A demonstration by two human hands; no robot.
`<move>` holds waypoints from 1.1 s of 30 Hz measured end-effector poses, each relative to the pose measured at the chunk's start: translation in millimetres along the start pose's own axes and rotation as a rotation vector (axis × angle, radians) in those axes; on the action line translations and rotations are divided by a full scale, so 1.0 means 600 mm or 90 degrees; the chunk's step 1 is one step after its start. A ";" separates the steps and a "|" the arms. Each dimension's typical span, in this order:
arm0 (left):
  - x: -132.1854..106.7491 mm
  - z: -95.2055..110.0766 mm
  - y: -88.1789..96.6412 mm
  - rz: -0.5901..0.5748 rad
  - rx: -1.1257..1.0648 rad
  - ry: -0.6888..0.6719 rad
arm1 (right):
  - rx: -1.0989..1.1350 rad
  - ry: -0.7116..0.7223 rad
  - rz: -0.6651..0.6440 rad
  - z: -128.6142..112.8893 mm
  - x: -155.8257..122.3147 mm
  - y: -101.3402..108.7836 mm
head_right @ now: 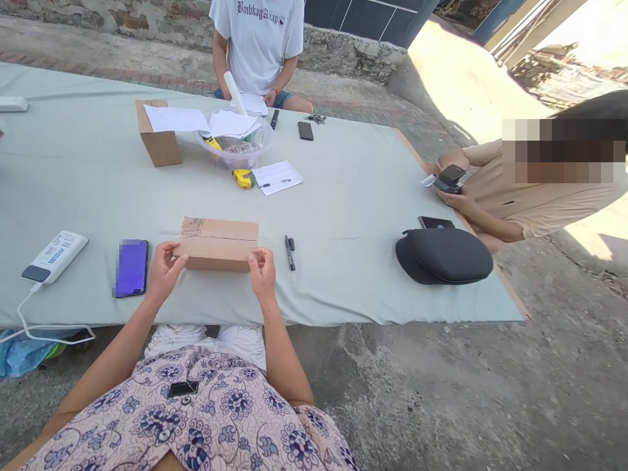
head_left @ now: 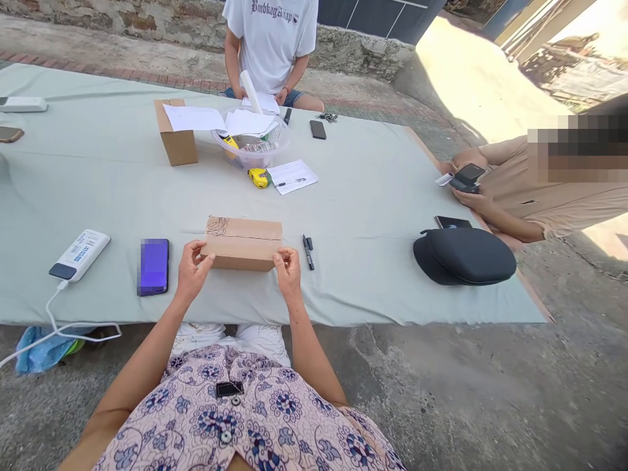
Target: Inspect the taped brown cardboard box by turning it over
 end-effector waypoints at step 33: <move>-0.049 0.062 -0.041 0.000 0.387 -0.064 | -0.324 0.036 0.062 -0.045 -0.059 0.009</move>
Point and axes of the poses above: each hand's wrist, its own x-axis towards the middle knuckle, its own y-axis out of the back of the hand, z = x × y, the point moved 6 cm from there along x, towards the middle knuckle, and after that the axes turned 4 degrees about -y, right-handed, at the moved point
